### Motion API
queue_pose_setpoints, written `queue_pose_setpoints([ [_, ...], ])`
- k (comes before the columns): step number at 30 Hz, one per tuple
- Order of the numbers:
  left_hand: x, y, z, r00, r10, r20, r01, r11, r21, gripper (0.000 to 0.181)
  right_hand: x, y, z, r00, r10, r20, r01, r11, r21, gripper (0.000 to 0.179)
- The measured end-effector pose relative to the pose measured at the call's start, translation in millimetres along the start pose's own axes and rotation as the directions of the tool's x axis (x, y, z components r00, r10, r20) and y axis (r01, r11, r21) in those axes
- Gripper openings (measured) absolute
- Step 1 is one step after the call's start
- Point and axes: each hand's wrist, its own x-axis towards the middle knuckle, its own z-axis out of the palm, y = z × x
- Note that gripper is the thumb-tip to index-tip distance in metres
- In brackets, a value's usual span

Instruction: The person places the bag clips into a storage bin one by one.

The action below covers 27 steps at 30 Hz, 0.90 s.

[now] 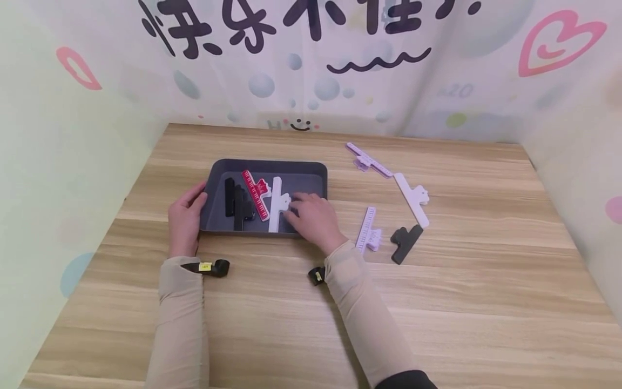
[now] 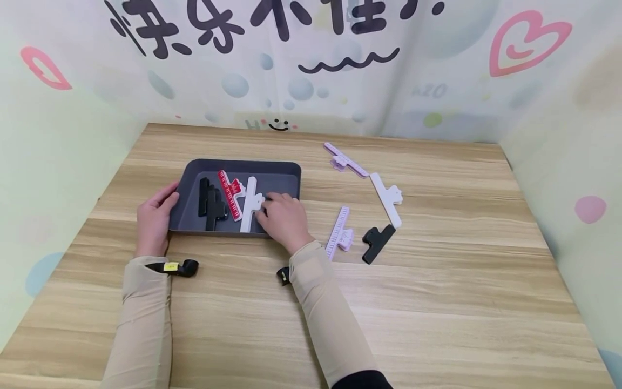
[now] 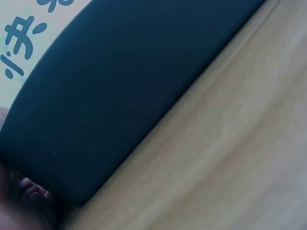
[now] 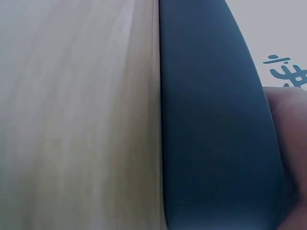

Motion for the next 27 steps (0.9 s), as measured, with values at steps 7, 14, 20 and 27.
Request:
queue_pose_setpoints([
  [7, 0.2, -2.0, 0.1, 1.0, -0.005, 0.011, 0.005, 1.0, 0.003, 0.036, 0.7, 9.4, -3.0, 0.999, 0.007, -0.036, -0.002, 0.99, 0.143, 0.029],
  [14, 0.4, -2.5, 0.0, 1.0, 0.003, -0.001, -0.003, 1.0, 0.021, 0.035, -0.7, 24.9, -8.8, 0.997, -0.006, -0.082, 0.038, 0.917, 0.397, 0.021],
  [20, -0.6, -1.5, -0.3, 1.0, -0.007, -0.001, 0.007, 1.0, 0.029, 0.035, -6.0, 36.9, -18.5, 0.994, 0.033, -0.102, 0.021, 0.872, 0.489, 0.021],
  [27, -0.5, 0.4, 0.2, 1.0, -0.019, 0.002, 0.019, 1.0, 0.021, 0.036, -12.1, 57.8, -31.0, 0.994, 0.102, -0.049, -0.057, 0.823, 0.565, 0.025],
])
